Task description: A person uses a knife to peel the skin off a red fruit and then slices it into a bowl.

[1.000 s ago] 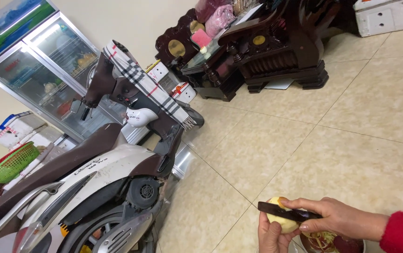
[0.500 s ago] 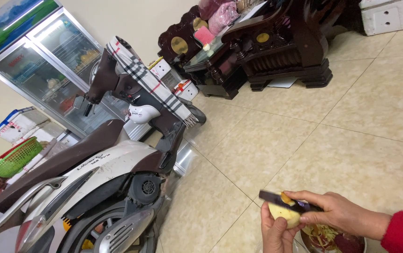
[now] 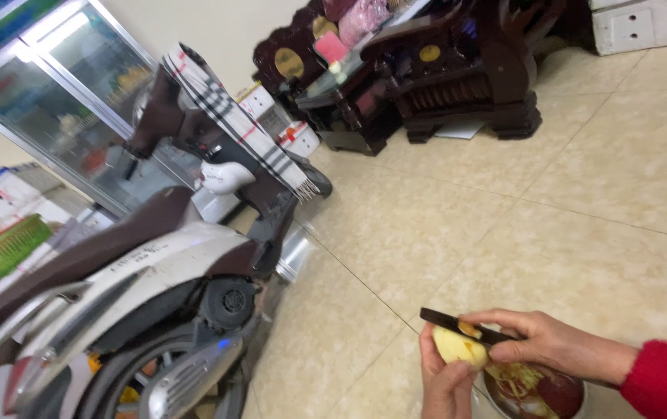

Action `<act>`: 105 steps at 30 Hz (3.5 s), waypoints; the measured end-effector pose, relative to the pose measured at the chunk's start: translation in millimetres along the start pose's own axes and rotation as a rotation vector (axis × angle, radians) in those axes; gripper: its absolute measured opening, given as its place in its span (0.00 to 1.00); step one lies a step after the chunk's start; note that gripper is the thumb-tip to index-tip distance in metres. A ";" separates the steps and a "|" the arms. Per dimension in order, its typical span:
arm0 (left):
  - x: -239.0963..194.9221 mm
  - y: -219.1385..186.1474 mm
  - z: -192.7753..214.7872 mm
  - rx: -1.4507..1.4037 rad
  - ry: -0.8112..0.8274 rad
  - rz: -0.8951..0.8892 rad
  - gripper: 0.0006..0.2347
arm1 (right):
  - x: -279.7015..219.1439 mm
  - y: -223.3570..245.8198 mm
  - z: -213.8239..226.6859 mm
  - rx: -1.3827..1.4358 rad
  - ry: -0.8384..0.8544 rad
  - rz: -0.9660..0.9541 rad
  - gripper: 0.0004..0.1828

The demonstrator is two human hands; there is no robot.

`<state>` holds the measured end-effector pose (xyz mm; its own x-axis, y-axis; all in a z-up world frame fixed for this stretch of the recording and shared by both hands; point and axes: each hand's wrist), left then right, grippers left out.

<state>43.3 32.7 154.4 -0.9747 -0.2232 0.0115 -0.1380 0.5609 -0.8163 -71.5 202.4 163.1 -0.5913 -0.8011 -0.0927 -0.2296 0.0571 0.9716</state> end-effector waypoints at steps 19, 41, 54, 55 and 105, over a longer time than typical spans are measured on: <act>5.6 28.6 36.8 0.028 0.091 -0.175 0.42 | -22.4 29.4 -17.8 -0.140 0.017 0.053 0.35; 4.3 9.0 36.6 0.043 0.224 -0.202 0.41 | -31.3 18.7 -20.0 0.133 0.140 0.142 0.41; -2.4 18.6 44.6 0.057 0.218 -0.192 0.46 | -28.6 0.1 -15.9 0.287 0.051 0.178 0.33; -0.1 13.3 41.9 0.056 0.218 -0.194 0.46 | -28.6 2.3 -15.6 0.285 0.052 0.179 0.33; 19.7 42.1 39.6 0.042 0.059 0.085 0.30 | -22.4 11.4 -10.7 -0.628 -0.141 0.276 0.36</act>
Point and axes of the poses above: each hand's wrist, its own x-axis towards the middle knuckle, its own z-axis out of the back of the hand, y = z × x, and after that the axes turned 10 degrees about x, right-handed
